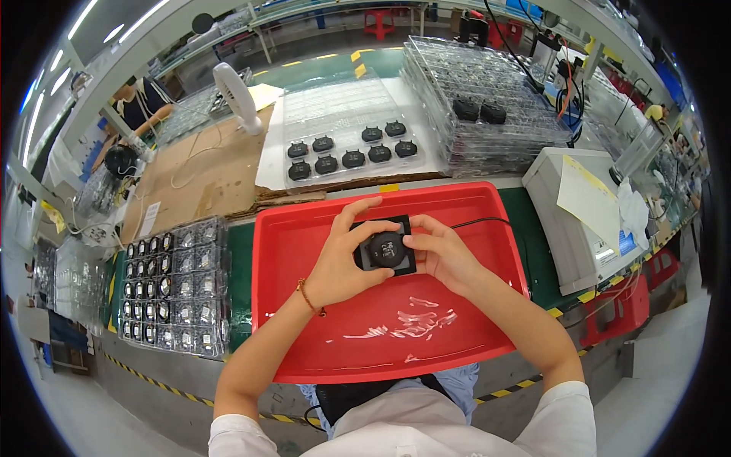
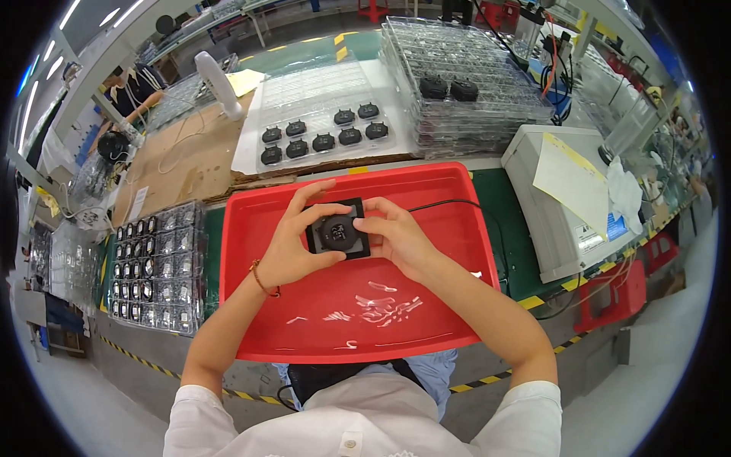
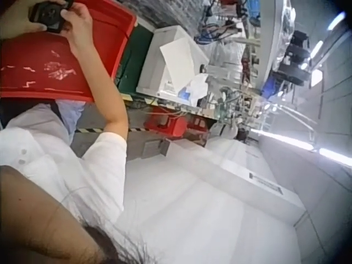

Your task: The person picks up a watch from a tray, places it into a testing device, and lowers it into a red tub of water. After holding it submerged, they lift the device out, remove the watch, and place it into a different tray, repeating the process for several watches.

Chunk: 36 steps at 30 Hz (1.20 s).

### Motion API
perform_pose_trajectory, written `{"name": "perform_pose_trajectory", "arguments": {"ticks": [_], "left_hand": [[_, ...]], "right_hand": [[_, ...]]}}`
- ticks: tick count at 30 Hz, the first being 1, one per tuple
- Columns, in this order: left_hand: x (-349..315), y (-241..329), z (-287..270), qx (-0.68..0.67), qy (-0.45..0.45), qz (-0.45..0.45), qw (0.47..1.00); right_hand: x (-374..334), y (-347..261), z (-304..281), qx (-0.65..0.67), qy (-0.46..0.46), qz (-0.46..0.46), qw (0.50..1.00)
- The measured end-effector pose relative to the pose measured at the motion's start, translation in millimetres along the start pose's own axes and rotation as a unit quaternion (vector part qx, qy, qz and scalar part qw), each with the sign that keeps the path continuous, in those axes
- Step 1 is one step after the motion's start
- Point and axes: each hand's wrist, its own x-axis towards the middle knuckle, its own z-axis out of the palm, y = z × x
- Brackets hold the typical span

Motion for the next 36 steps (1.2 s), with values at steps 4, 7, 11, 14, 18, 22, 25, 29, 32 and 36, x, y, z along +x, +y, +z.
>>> {"name": "perform_pose_trajectory", "arguments": {"ticks": [4, 7, 11, 14, 18, 22, 25, 29, 32, 36], "left_hand": [[-0.9, -3.9, -0.8, -0.074, -0.023, -0.029, 0.997], [1.7, -5.4, 0.2, -0.07, -0.018, -0.026, 0.997], [0.6, -7.0, -1.5, -0.079, -0.032, -0.027, 0.996], [1.6, -4.4, -2.3, -0.099, -0.019, -0.035, 0.994], [0.7, -12.8, 1.6, -0.183, -0.002, -0.055, 0.982], [1.3, -11.1, 4.9, -0.173, -0.003, -0.056, 0.983], [0.2, -8.3, 4.4, -0.164, 0.001, -0.067, 0.984], [0.6, -11.0, 5.6, -0.119, 0.004, -0.051, 0.992], [0.1, -11.7, 6.8, -0.118, 0.007, -0.043, 0.992], [-0.5, -13.7, 8.3, -0.098, 0.01, -0.032, 0.995]], "right_hand": [[2.3, 2.6, 0.4, -0.019, 0.002, 0.004, 1.0], [2.7, 2.1, -1.2, -0.025, 0.003, -0.003, 1.0], [1.0, 0.1, 3.4, -0.03, 0.005, -0.014, 0.999], [0.8, 0.9, 3.2, -0.031, 0.009, -0.017, 0.999], [0.9, -1.2, 3.2, -0.045, 0.012, -0.016, 0.999], [0.4, -2.9, 3.9, -0.068, 0.031, -0.026, 0.997], [1.2, -2.4, 2.8, -0.057, 0.041, -0.036, 0.997], [1.9, -0.9, 0.6, -0.059, 0.043, -0.031, 0.997], [1.0, -1.1, 1.7, -0.062, 0.042, -0.033, 0.997], [1.4, -1.1, -0.1, -0.065, 0.039, -0.03, 0.997]]}}
